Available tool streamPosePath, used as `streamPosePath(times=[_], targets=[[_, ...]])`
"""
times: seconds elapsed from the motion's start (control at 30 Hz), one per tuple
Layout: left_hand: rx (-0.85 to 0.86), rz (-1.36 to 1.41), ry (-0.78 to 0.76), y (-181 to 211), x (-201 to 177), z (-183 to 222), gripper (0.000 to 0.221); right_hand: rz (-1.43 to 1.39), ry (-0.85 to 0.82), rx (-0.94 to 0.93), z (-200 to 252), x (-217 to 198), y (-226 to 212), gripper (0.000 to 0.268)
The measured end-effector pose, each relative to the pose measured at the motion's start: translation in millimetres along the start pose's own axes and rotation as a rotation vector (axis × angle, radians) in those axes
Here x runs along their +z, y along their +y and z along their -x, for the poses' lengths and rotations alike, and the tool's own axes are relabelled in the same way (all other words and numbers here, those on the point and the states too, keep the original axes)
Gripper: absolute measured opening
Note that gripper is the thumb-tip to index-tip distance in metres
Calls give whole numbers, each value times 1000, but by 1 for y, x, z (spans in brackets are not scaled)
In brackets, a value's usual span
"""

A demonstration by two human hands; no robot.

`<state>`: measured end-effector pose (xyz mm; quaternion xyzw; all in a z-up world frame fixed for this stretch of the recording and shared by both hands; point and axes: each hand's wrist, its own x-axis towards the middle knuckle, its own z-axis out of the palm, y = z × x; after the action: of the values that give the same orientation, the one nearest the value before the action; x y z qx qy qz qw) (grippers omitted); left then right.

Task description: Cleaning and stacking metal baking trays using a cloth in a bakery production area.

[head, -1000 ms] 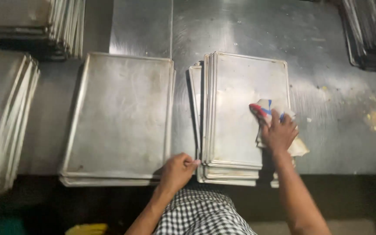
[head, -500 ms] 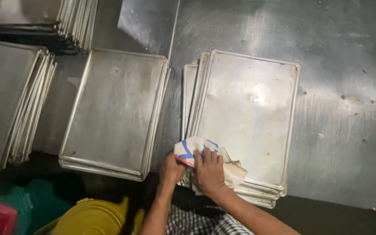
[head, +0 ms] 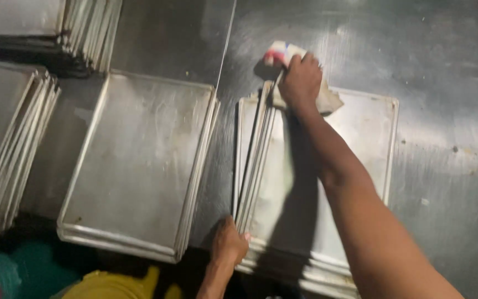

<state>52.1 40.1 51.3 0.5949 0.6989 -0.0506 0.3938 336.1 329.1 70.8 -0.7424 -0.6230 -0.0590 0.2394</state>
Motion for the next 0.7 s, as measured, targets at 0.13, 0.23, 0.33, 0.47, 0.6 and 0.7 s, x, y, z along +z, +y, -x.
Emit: streamPosePath(times=[0.13, 0.23, 0.33, 0.47, 0.6, 0.7], targets=[[36, 71, 69, 9, -4, 16, 61, 20, 1, 78, 87, -39, -42, 46], [60, 113, 110, 6, -3, 13, 57, -69, -56, -39, 230, -78, -69, 61], [19, 95, 72, 10, -11, 16, 55, -199, -170, -282, 281, -120, -70, 65], [-109, 10, -49, 29, -30, 23, 56, -82, -372, -256, 172, -87, -1, 49], [-155, -12, -61, 21, -19, 9, 58, 42, 85, -150, 34, -41, 83, 47], [-119, 1, -48, 1, -4, 5, 62, 82, 172, -25, 51, -42, 69, 35]])
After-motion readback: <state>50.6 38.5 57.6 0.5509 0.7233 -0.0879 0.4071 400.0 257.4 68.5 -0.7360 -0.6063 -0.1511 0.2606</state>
